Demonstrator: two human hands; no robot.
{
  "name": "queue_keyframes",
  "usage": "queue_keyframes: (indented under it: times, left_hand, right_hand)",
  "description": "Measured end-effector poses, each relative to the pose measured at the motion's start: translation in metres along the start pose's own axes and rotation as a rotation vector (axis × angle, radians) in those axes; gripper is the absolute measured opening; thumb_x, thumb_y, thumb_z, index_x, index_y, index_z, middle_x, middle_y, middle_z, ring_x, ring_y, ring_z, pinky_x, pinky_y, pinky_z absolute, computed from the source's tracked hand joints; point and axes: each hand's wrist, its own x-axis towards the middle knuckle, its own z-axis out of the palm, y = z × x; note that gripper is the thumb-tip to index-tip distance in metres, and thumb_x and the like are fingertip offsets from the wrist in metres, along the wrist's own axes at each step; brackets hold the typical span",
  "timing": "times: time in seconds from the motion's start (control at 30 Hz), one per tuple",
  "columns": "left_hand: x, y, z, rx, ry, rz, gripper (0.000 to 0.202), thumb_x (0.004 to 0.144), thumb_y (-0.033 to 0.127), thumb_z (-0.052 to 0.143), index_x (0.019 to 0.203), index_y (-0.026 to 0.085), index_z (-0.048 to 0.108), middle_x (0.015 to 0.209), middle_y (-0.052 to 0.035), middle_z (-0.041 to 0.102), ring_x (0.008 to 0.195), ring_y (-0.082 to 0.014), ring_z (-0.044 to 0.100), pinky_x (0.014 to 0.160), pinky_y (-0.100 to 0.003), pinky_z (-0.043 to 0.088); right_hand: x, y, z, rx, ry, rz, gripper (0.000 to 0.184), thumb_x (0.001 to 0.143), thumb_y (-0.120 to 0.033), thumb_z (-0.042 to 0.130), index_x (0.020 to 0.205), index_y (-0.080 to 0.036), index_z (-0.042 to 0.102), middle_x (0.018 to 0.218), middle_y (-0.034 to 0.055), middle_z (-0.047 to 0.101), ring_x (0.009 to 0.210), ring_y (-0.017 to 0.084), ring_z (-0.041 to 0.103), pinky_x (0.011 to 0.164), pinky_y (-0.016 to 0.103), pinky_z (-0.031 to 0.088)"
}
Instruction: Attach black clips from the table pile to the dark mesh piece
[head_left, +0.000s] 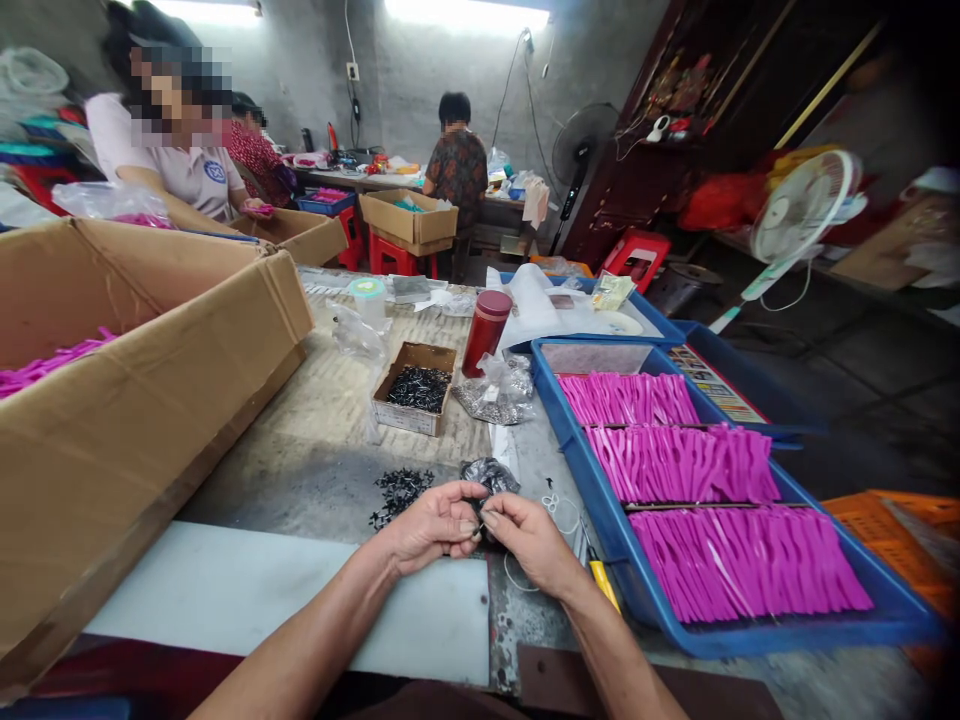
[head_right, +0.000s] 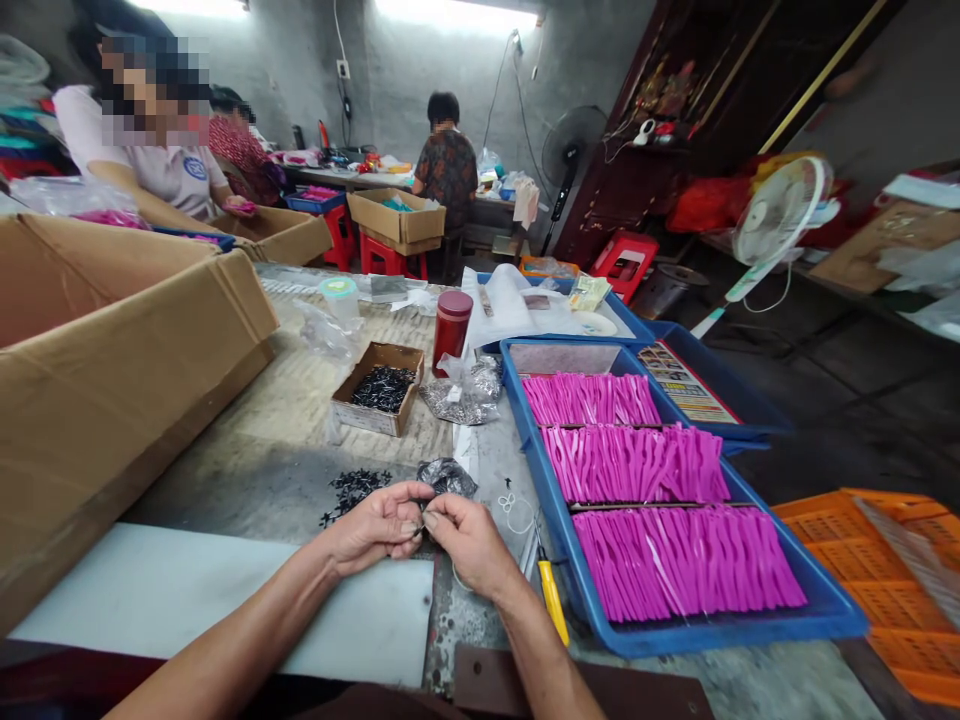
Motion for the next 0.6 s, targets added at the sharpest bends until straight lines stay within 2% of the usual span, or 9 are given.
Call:
queue_keyframes:
  times: [0.13,0.6]
  left_hand:
    - [0.000,0.000,0.000,-0.010,0.006,0.001,0.044,0.059,0.013,0.065,0.099,0.014,0.047,0.056,0.0023,0.050,0.045,-0.0067,0.045,0.043,-0.018,0.028]
    - [0.001,0.000,0.000,-0.041,0.002,0.017,0.042,0.060,0.011,0.064,0.098,0.014,0.047,0.053,0.0043,0.046,0.044,-0.0069,0.046,0.042,-0.018,0.028]
  right_hand:
    - [0.001,0.003,0.003,0.001,0.021,-0.003,0.019,0.071,-0.031,0.049,0.059,-0.017,0.047,0.053,-0.0048,0.037,0.051,0.009,0.034,0.050,0.021,0.028]
    - [-0.001,0.009,0.012,0.028,0.083,-0.003,0.019,0.071,-0.032,0.047,0.060,-0.017,0.044,0.053,-0.0041,0.041,0.051,0.010,0.037,0.049,0.022,0.030]
